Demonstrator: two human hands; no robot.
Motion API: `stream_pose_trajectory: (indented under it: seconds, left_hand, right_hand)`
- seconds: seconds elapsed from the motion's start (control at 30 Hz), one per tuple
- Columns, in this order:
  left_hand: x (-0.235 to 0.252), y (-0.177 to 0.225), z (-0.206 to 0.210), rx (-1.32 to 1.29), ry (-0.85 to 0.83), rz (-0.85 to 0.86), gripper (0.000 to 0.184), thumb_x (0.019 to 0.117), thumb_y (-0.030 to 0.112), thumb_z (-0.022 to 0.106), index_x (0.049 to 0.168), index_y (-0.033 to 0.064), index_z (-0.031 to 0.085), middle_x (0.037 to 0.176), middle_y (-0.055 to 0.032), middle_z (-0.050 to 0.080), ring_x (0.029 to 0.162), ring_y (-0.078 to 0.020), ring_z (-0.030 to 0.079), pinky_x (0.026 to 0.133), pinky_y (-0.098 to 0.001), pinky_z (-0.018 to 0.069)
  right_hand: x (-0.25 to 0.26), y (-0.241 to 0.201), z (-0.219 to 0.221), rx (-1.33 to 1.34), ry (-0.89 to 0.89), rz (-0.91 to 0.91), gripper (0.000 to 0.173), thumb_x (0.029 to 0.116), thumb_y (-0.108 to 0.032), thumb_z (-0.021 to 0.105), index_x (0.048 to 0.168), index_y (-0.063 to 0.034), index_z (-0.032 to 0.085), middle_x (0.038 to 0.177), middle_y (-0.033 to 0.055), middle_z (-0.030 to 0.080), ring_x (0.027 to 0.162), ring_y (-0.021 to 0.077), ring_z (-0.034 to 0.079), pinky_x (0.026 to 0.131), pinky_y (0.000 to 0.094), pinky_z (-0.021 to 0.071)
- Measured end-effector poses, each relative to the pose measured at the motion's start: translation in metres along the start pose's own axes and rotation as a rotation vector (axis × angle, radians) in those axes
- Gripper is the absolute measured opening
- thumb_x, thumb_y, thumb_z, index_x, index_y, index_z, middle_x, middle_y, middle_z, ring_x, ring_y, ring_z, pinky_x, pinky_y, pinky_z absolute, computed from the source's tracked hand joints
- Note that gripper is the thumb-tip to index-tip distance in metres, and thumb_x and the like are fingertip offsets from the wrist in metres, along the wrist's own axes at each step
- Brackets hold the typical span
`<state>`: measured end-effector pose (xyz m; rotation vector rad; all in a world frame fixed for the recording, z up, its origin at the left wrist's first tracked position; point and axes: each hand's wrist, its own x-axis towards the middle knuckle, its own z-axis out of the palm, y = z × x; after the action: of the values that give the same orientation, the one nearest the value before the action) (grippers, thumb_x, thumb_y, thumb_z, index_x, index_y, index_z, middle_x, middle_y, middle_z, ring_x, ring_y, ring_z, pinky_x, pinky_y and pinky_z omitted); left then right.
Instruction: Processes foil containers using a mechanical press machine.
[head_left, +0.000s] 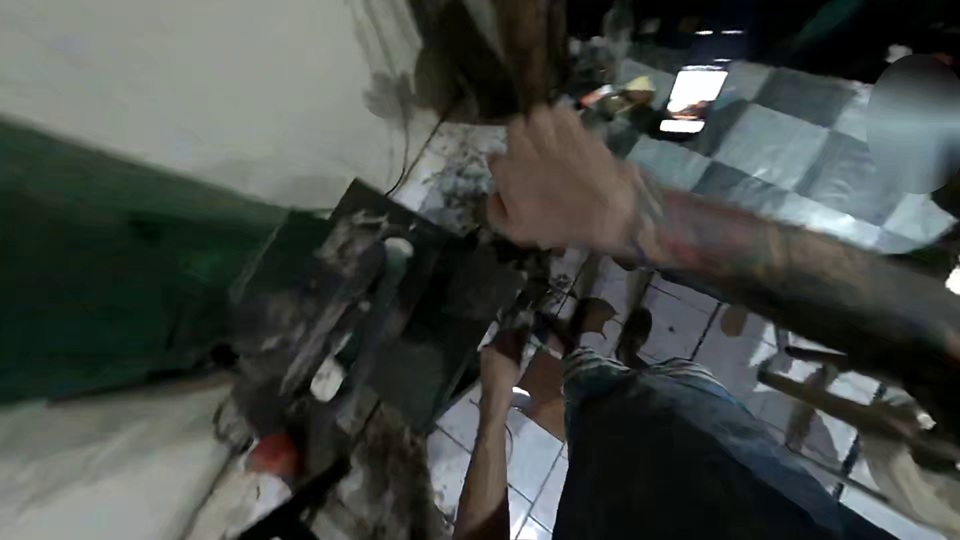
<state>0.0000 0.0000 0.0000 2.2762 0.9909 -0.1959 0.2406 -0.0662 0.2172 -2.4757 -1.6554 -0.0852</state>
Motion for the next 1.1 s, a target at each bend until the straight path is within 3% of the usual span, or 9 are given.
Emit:
stream_pose_trajectory:
  seconds: [0.07, 0.2, 0.3, 0.47, 0.67, 0.83, 0.93, 1.03, 1.1]
  left_hand:
    - [0.034, 0.054, -0.015, -0.023, 0.218, 0.164, 0.033, 0.0981, 0.019, 0.068, 0.121, -0.0036, 0.070, 0.119, -0.0232, 0.071, 0.110, -0.0353, 0.070, 0.099, -0.0513, 0.0544]
    - [0.116, 0.159, -0.011, 0.166, 0.091, 0.430, 0.033, 0.1029, 0.027, 0.063, 0.122, 0.0028, 0.072, 0.129, -0.0211, 0.067, 0.116, -0.0379, 0.066, 0.101, -0.0548, 0.0518]
    - [0.180, 0.216, 0.011, 0.330, -0.107, 0.476, 0.036, 0.1039, 0.028, 0.060, 0.124, -0.0006, 0.069, 0.128, -0.0254, 0.065, 0.121, -0.0409, 0.062, 0.106, -0.0565, 0.0475]
    - [0.203, 0.223, 0.027, 0.465, -0.191, 0.496, 0.039, 0.0964, 0.037, 0.072, 0.122, 0.0075, 0.071, 0.141, -0.0231, 0.057, 0.122, -0.0425, 0.061, 0.100, -0.0599, 0.0517]
    - [0.214, 0.207, 0.046, 0.518, -0.152, 0.470, 0.040, 0.1024, 0.029, 0.064, 0.137, 0.0089, 0.065, 0.142, -0.0223, 0.058, 0.113, -0.0413, 0.066, 0.094, -0.0577, 0.0542]
    - [0.217, 0.205, 0.057, 0.448, -0.133, 0.425, 0.046, 0.1036, 0.036, 0.058, 0.139, 0.0070, 0.062, 0.147, -0.0264, 0.052, 0.132, -0.0459, 0.053, 0.107, -0.0614, 0.0443]
    - [0.208, 0.215, 0.044, 0.459, -0.182, 0.475, 0.053, 0.1037, 0.041, 0.057, 0.139, 0.0019, 0.061, 0.158, -0.0314, 0.034, 0.143, -0.0532, 0.036, 0.113, -0.0666, 0.0348]
    - [0.179, 0.243, 0.042, 0.402, -0.213, 0.810, 0.046, 0.1053, 0.029, 0.055, 0.139, -0.0021, 0.060, 0.156, -0.0301, 0.040, 0.141, -0.0492, 0.042, 0.114, -0.0622, 0.0375]
    - [0.164, 0.260, 0.062, 0.328, -0.323, 1.106, 0.038, 0.1002, 0.029, 0.065, 0.125, -0.0001, 0.069, 0.145, -0.0251, 0.055, 0.135, -0.0424, 0.052, 0.112, -0.0563, 0.0435]
  right_hand:
    - [-0.096, 0.015, 0.023, 0.055, -0.064, 0.144, 0.042, 0.0994, -0.039, 0.052, 0.111, -0.0028, 0.070, 0.107, 0.0266, 0.063, 0.101, 0.0476, 0.063, 0.080, 0.0606, 0.0510]
    - [-0.221, 0.046, 0.093, 0.188, -0.616, 0.740, 0.068, 0.1044, -0.046, 0.050, 0.149, 0.0056, 0.043, 0.120, 0.0416, 0.059, 0.110, 0.0610, 0.060, 0.088, 0.0696, 0.0485]
    - [-0.297, 0.091, 0.202, 0.320, -0.673, 1.001, 0.079, 0.1051, -0.060, 0.027, 0.141, 0.0058, 0.052, 0.126, 0.0406, 0.059, 0.118, 0.0611, 0.057, 0.094, 0.0748, 0.0437]
    - [-0.377, 0.119, 0.302, 0.378, -0.552, 1.112, 0.075, 0.1018, -0.057, 0.025, 0.117, 0.0011, 0.069, 0.114, 0.0327, 0.069, 0.111, 0.0546, 0.065, 0.090, 0.0722, 0.0477]
    - [-0.361, 0.129, 0.292, 0.524, -0.891, 1.163, 0.073, 0.1078, -0.054, 0.026, 0.118, 0.0038, 0.068, 0.114, 0.0332, 0.069, 0.113, 0.0542, 0.065, 0.090, 0.0705, 0.0489]
    - [-0.320, 0.126, 0.239, 0.696, -0.727, 1.152, 0.044, 0.1061, -0.033, 0.053, 0.133, -0.0002, 0.064, 0.130, 0.0311, 0.064, 0.125, 0.0523, 0.057, 0.107, 0.0706, 0.0387]
    - [-0.292, 0.120, 0.172, 0.846, -0.404, 0.984, 0.033, 0.1047, -0.023, 0.056, 0.130, -0.0069, 0.069, 0.120, 0.0223, 0.071, 0.110, 0.0420, 0.069, 0.098, 0.0627, 0.0508]
    - [-0.273, 0.129, 0.129, 0.563, 0.065, 0.933, 0.025, 0.0971, -0.017, 0.068, 0.119, -0.0080, 0.075, 0.105, 0.0159, 0.074, 0.090, 0.0322, 0.073, 0.079, 0.0521, 0.0605]
    - [-0.279, 0.158, 0.136, 0.444, 0.014, 0.867, 0.041, 0.0929, -0.025, 0.074, 0.131, -0.0077, 0.069, 0.117, 0.0199, 0.068, 0.106, 0.0367, 0.068, 0.089, 0.0537, 0.0570]
